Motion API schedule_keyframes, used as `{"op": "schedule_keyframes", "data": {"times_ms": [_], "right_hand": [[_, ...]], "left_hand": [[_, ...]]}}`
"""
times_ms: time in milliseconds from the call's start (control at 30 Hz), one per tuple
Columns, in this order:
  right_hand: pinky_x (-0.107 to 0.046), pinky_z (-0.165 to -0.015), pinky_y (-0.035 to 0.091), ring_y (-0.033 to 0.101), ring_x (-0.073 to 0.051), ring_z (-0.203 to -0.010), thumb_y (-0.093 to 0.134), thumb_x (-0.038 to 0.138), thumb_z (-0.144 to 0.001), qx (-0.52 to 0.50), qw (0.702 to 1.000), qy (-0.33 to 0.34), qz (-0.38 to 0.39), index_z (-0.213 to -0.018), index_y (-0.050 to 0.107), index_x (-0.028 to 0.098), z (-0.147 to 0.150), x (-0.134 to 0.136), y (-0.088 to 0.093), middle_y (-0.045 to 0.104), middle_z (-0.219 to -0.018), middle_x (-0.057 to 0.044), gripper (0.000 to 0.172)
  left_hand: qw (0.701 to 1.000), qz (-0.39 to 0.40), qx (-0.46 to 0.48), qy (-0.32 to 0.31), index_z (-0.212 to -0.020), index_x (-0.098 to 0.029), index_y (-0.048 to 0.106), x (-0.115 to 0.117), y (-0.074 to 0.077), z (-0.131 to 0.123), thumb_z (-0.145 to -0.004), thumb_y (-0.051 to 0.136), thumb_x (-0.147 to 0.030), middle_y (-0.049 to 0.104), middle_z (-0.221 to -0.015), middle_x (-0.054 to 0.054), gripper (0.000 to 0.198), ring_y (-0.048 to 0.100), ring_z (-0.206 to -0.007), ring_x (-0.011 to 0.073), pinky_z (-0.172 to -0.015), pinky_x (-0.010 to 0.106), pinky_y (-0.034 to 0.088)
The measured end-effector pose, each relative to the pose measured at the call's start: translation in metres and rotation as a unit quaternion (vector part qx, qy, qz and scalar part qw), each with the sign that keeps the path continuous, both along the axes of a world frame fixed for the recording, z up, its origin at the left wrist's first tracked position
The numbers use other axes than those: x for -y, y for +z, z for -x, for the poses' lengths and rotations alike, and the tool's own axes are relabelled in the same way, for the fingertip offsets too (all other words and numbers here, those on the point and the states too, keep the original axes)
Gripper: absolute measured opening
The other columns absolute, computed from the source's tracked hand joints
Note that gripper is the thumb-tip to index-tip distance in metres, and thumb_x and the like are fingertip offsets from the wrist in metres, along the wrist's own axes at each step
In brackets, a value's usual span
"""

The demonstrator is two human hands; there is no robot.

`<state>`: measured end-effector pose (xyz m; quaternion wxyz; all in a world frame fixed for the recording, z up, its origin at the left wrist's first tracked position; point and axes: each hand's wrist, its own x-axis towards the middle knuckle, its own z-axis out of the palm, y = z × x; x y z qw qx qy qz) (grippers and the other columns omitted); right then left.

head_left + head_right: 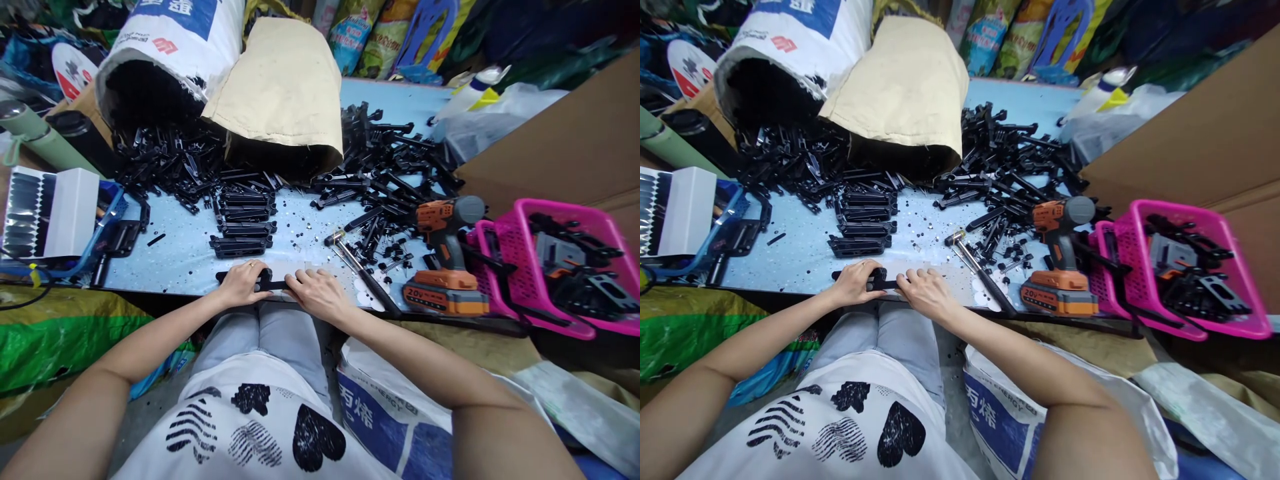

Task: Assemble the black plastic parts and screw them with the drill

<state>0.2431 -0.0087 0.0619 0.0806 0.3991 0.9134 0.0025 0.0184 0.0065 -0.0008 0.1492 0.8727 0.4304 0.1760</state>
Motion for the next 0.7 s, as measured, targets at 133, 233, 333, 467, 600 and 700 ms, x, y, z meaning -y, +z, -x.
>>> {"op": "schedule_keyframes", "data": {"times_ms": [133, 233, 333, 467, 600, 700], "right_hand": [[-0.03, -0.068, 0.026, 0.056, -0.02, -0.082, 0.025, 0.042, -0.099, 0.009, 0.999, 0.032, -0.005, -0.106, 0.053, 0.018, 0.002, -0.008, 0.008, 0.061, -0.093, -0.009, 0.037], [-0.03, -0.068, 0.025, 0.055, -0.019, -0.081, 0.026, 0.039, -0.099, 0.006, 0.999, 0.023, -0.024, -0.106, 0.053, 0.019, 0.002, -0.014, 0.008, 0.061, -0.094, -0.009, 0.035], [-0.029, -0.069, 0.026, 0.055, -0.018, -0.081, 0.026, 0.04, -0.099, 0.003, 0.999, 0.029, -0.03, -0.108, 0.053, 0.019, 0.0, -0.02, 0.003, 0.061, -0.093, -0.009, 0.035], [-0.029, -0.068, 0.026, 0.055, -0.017, -0.079, 0.027, 0.046, -0.098, -0.013, 0.999, 0.043, -0.014, -0.104, 0.056, 0.018, -0.011, -0.029, -0.017, 0.061, -0.09, -0.008, 0.041], [-0.029, -0.068, 0.03, 0.054, -0.018, -0.082, 0.032, 0.049, -0.096, -0.068, 0.997, 0.036, -0.02, -0.101, 0.059, 0.018, -0.028, -0.032, -0.046, 0.061, -0.09, -0.007, 0.042], [-0.03, -0.071, 0.033, 0.054, -0.018, -0.085, 0.037, 0.048, -0.095, -0.113, 0.992, 0.042, -0.035, -0.102, 0.06, 0.017, -0.04, -0.029, -0.063, 0.061, -0.093, -0.008, 0.039]], "left_hand": [[0.999, -0.024, 0.026, -0.01, -0.103, -0.017, 0.053, 0.0, -0.004, 0.001, -0.078, 0.057, -0.057, 0.064, -0.095, 0.009, 0.047, 0.063, -0.086, 0.0233, -0.073, 0.033, 0.048], [0.998, -0.034, 0.042, 0.011, -0.104, -0.017, 0.053, -0.004, -0.006, 0.0, -0.079, 0.059, -0.053, 0.064, -0.097, 0.009, 0.044, 0.063, -0.089, 0.0232, -0.075, 0.033, 0.048], [0.998, -0.03, 0.048, 0.026, -0.104, -0.017, 0.053, -0.008, -0.006, -0.001, -0.079, 0.06, -0.053, 0.064, -0.098, 0.01, 0.045, 0.063, -0.091, 0.0237, -0.077, 0.033, 0.048], [1.0, 0.025, -0.006, 0.018, -0.102, -0.015, 0.055, -0.008, -0.004, -0.008, -0.077, 0.059, -0.058, 0.065, -0.093, 0.01, 0.05, 0.063, -0.085, 0.0243, -0.074, 0.034, 0.048], [0.999, 0.008, -0.016, -0.029, -0.111, -0.014, 0.054, -0.018, 0.009, -0.018, -0.075, 0.059, -0.061, 0.061, -0.11, 0.015, 0.059, 0.055, -0.107, 0.029, -0.089, 0.041, 0.044], [0.998, -0.027, 0.029, 0.044, -0.115, -0.015, 0.055, -0.064, 0.022, -0.01, -0.087, 0.049, -0.048, 0.057, -0.121, 0.013, 0.043, 0.048, -0.116, 0.0266, -0.097, 0.041, 0.039]]}}
